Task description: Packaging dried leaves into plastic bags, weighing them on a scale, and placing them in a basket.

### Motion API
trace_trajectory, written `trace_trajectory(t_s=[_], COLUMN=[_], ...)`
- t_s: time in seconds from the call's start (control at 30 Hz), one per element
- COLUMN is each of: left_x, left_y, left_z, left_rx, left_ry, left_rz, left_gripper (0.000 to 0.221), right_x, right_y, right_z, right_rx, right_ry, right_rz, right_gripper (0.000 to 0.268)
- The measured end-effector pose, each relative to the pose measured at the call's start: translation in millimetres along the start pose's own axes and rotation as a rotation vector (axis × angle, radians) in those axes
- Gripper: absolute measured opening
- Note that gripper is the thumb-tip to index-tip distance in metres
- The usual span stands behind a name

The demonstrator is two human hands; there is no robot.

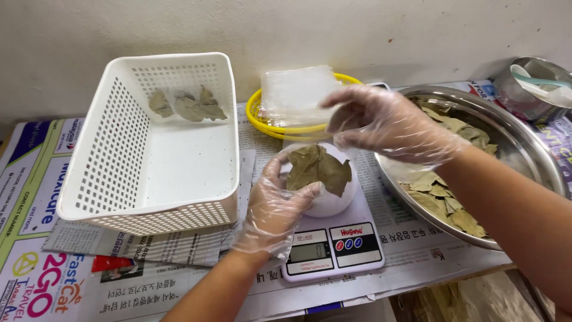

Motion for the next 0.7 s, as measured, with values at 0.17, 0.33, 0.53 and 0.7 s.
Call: trace_trajectory(t_s=[0.17,0.33,0.53,0.7], left_x=[44.5,62.9,56.4,46.7], left_y=[7.2,11.5,13.8,12.8], left_z=[-9.2,0.8,-0.5,-1.1], left_rx=[0.065,0.101,0.058,0.014], left_ry=[-0.661,-0.833,-0.875,-0.921], left_rz=[0.322,0.561,0.483,0.43], left_gripper=[0.07,0.065,0.054,0.056], right_x=[40.4,34.8,43.6,49.1], right_y=[-41.0,-40.6,-34.0,-31.0], right_z=[5.9,15.4,-6.4,-25.8], right_rx=[-0.026,0.0,0.278,0.354], right_ry=[0.241,0.556,1.073,0.836], right_rz=[0.022,0.024,-0.423,-0.243], right_gripper=[0.051,0.056,0.03,0.02])
Point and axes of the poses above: each hand's wrist, its own y-axis away from the middle knuckle, its own z-axis out of the palm, x = y × z, the point moved 5 cm from there along -y, towards the middle knuckle, and after that the axes turned 6 degrees about z, right-handed, at the moved point
